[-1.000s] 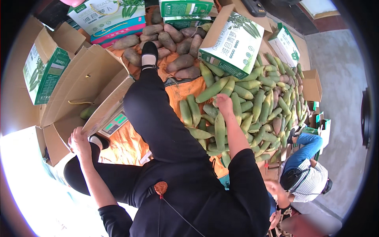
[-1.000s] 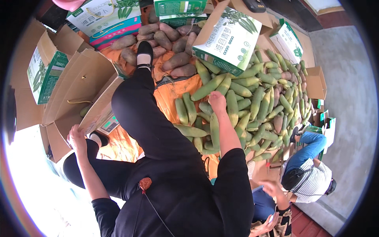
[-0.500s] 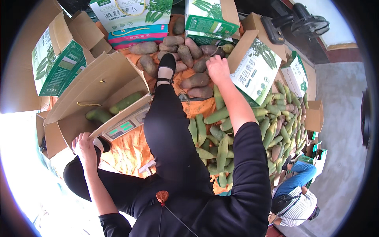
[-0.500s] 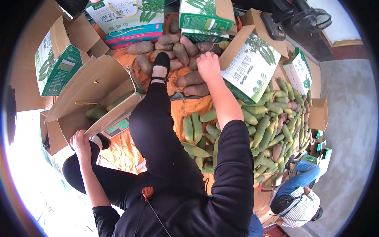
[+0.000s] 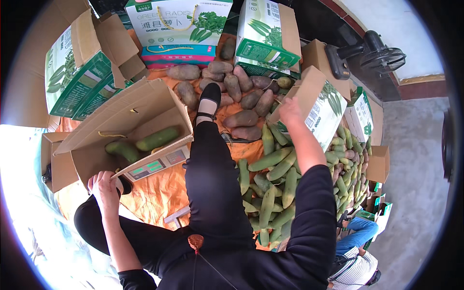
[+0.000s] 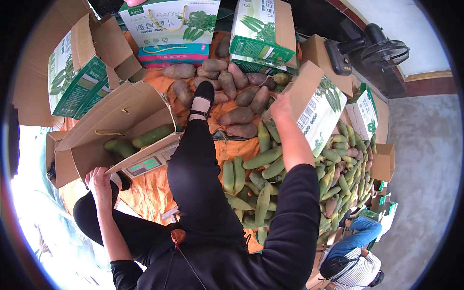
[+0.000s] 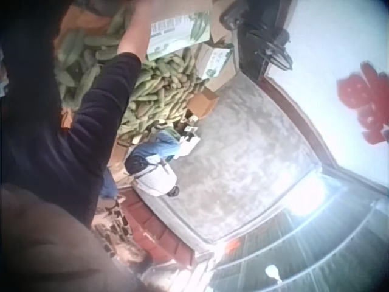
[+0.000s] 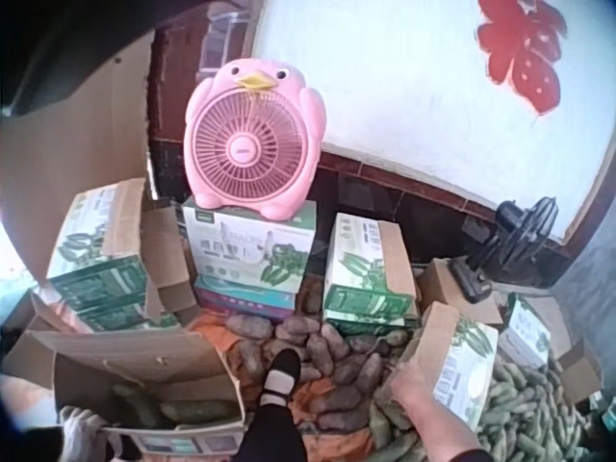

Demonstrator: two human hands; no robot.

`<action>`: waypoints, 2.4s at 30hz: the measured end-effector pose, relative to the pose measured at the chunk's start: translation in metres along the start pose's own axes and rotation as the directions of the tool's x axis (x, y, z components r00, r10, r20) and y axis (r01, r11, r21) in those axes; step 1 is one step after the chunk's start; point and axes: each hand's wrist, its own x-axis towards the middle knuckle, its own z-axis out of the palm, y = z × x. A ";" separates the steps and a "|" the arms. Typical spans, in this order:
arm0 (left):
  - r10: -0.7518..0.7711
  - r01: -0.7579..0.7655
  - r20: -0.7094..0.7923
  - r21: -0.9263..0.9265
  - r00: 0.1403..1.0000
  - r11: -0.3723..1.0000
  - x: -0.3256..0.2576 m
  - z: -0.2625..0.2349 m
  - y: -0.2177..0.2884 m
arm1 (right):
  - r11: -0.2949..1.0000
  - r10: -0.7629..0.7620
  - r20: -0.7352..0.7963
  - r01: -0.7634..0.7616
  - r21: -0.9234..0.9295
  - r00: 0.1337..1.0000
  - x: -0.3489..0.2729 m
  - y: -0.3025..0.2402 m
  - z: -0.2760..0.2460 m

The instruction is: Sort and pack gourds and sweet potatoes into boxes for shipment.

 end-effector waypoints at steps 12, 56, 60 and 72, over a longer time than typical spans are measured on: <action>0.029 -0.028 -0.046 0.023 0.999 0.999 -0.004 0.004 -0.009 | 0.678 -0.038 -0.382 0.305 0.669 0.924 -0.124 0.088 -0.082; 0.008 -0.006 -0.078 0.020 0.997 1.000 -0.003 0.006 -0.008 | -0.717 0.618 0.137 0.483 0.503 0.774 -0.106 0.131 -0.030; 0.013 -0.013 -0.066 0.006 0.998 1.000 0.000 0.009 -0.004 | -0.662 0.701 0.167 0.547 0.513 0.693 -0.026 0.197 -0.067; 0.013 -0.012 -0.014 0.067 1.000 0.998 -0.004 0.003 -0.006 | -0.684 0.390 0.215 0.126 0.718 0.895 -0.033 -0.010 0.001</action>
